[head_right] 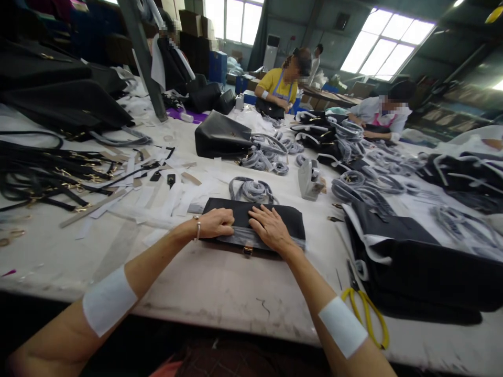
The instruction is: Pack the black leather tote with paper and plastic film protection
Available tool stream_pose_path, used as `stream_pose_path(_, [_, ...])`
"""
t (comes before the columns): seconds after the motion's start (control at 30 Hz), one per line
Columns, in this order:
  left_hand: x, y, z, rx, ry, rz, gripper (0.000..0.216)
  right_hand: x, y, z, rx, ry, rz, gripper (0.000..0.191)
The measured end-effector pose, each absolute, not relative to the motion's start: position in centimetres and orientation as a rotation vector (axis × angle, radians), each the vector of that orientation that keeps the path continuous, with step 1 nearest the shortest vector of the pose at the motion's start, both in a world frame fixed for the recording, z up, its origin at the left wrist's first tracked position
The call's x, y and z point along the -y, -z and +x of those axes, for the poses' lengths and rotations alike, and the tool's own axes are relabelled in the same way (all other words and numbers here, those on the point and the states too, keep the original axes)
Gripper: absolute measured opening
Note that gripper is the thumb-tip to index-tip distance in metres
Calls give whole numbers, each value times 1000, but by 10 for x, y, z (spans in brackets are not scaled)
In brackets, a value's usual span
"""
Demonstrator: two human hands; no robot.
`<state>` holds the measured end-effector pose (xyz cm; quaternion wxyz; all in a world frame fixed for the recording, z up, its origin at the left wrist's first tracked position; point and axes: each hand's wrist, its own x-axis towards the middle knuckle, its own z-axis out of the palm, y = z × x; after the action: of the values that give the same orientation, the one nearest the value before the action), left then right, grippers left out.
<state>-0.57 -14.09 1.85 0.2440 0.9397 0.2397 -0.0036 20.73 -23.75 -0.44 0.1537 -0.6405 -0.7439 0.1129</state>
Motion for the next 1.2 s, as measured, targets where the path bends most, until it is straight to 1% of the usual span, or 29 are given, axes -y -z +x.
stream_pose_path(0.17, [135,-14,-4,-571,64,2664,17,243,10,204,2177,-147,-1807,50])
stream_pose_path(0.33, [140,-21,-3,-664,40,2745,17,241,13,203,2251,-52,-1832,61])
stream_pose_path(0.4, [156,-22,-10,-818,-154,2753,16,240,14,203,2272,-35,-1851,63])
stream_pose_path(0.47, [179,-14,-24,-995,-538,2654,12,239,15,204,2277,-15,-1864,65])
stream_pose_path(0.5, [193,-6,-33,-1039,-763,2534,11,239,16,204,2276,-4,-1866,65])
stream_pose_path(0.57, [219,14,-54,-1127,-1095,2126,11,238,18,205,2273,11,-1860,65])
stream_pose_path(0.63, [236,33,-74,-1281,-1269,1509,18,238,19,205,2276,13,-1847,65])
stream_pose_path(0.7, [241,41,-88,-1282,-1375,953,30,239,18,205,2279,8,-1848,65])
stream_pose_path(0.77, [234,39,-93,-1153,-1357,565,34,239,18,204,2277,6,-1866,66])
stream_pose_path(0.87, [214,25,-87,-962,-1129,308,24,239,18,203,2270,11,-1887,67])
stream_pose_path(0.97, [199,18,-77,-931,-1029,315,20,238,18,203,2260,2,-1896,67])
stream_pose_path(1.2, [194,24,-79,-908,-1085,364,24,236,18,203,2239,-39,-1909,67])
